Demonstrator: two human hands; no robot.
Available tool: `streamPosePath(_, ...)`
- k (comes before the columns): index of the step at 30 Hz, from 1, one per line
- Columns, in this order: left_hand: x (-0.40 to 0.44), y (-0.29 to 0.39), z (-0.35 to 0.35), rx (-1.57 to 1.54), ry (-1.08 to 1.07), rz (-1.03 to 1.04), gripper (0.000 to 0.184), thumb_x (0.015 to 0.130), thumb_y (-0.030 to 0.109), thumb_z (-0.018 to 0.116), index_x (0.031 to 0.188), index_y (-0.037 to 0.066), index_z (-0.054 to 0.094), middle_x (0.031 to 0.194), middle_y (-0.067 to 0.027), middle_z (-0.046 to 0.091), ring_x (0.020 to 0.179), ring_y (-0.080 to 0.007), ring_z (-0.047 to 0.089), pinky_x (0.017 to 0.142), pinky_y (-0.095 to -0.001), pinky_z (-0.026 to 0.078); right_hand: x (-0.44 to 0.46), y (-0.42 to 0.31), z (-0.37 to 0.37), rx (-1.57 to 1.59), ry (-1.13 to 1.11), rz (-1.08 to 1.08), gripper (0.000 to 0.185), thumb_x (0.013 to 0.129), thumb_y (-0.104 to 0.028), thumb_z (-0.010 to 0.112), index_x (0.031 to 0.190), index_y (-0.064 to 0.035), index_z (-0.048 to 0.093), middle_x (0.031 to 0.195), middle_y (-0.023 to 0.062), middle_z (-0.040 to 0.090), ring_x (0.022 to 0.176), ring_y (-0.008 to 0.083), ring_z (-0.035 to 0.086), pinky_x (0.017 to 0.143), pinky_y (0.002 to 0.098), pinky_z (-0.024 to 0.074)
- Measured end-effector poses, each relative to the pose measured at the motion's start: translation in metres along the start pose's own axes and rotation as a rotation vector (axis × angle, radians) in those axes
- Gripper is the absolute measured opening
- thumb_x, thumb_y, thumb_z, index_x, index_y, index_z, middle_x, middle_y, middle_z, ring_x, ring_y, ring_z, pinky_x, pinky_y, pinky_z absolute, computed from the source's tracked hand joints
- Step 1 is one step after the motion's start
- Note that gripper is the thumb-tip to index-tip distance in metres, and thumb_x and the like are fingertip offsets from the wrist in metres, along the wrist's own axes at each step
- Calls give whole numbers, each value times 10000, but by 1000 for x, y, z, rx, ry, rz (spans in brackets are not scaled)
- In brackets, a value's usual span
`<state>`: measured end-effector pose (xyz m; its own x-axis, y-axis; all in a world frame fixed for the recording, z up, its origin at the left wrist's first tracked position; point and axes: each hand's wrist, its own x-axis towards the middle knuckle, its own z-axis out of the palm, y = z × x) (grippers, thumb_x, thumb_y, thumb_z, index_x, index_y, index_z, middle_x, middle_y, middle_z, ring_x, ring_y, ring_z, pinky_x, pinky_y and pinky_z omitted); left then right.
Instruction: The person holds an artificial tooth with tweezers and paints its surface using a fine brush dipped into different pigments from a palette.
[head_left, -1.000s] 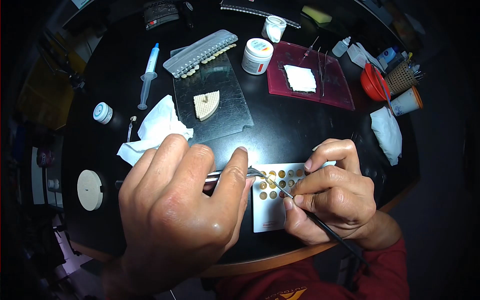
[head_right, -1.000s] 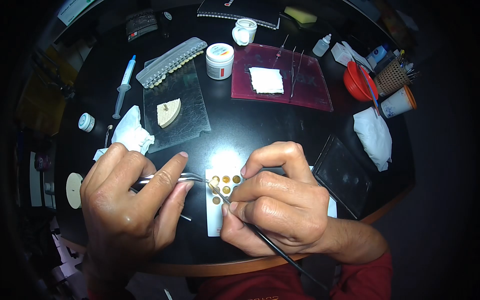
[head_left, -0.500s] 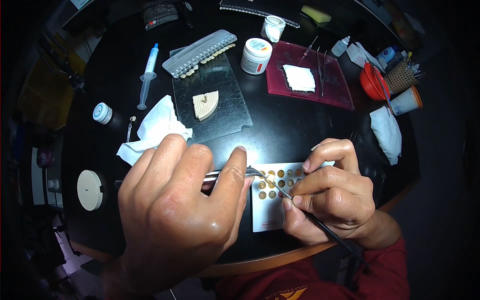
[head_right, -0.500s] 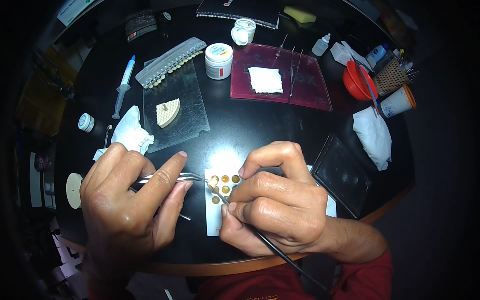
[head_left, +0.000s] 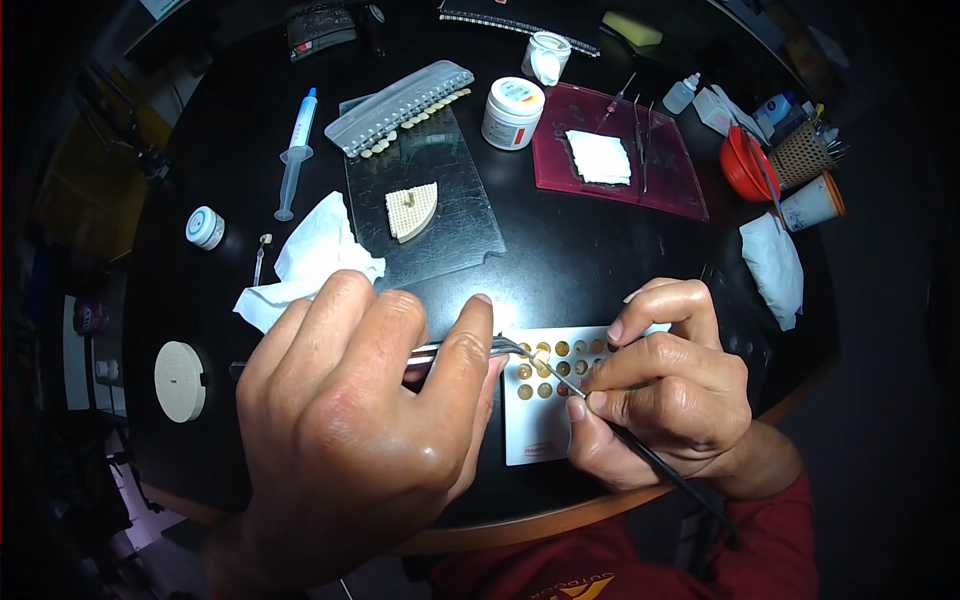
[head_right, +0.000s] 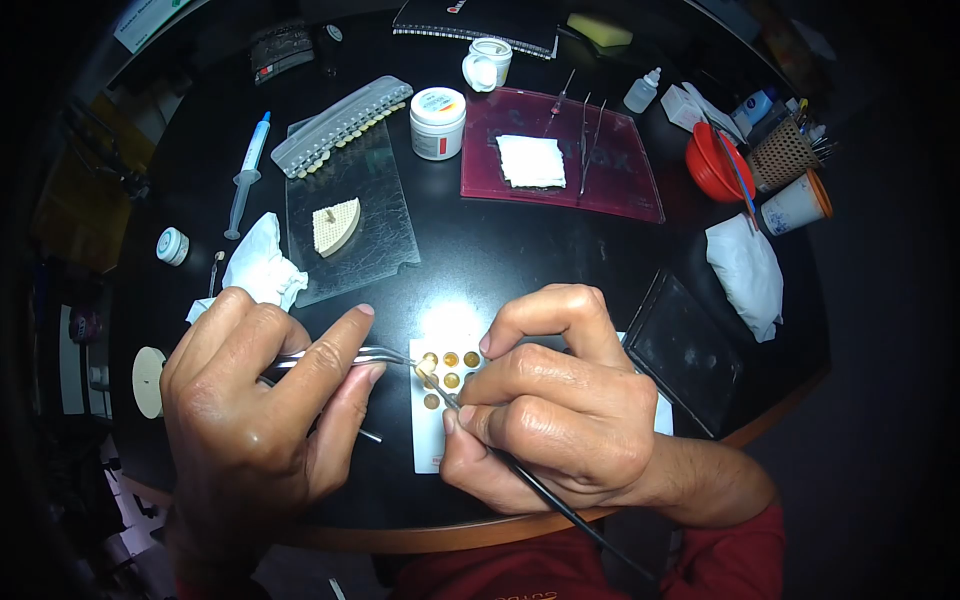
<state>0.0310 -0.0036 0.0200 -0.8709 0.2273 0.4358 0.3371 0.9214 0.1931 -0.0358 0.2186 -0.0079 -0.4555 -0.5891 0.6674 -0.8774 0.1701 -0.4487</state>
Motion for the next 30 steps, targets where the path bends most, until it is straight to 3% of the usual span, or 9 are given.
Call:
streamPosePath(15, 0, -1, 0, -3, 7, 5, 303, 747, 109, 860, 1041, 40, 830, 711, -37, 526, 657, -197, 519, 565, -362, 388, 0, 2, -1, 13, 18, 4, 220, 648, 16, 830, 711, -71, 639, 734, 37, 701, 819, 252, 635, 670, 330, 469)
streamPosePath(30, 2, -6, 4, -185, -35, -47, 280, 747, 98, 882, 1006, 11, 821, 654, -52, 565, 618, -200, 527, 547, -352, 416, -2, 10, -4, 103, 50, -1, 215, 657, 17, 801, 712, -73, 614, 688, 37, 686, 753, 219, 599, 732, 333, 480)
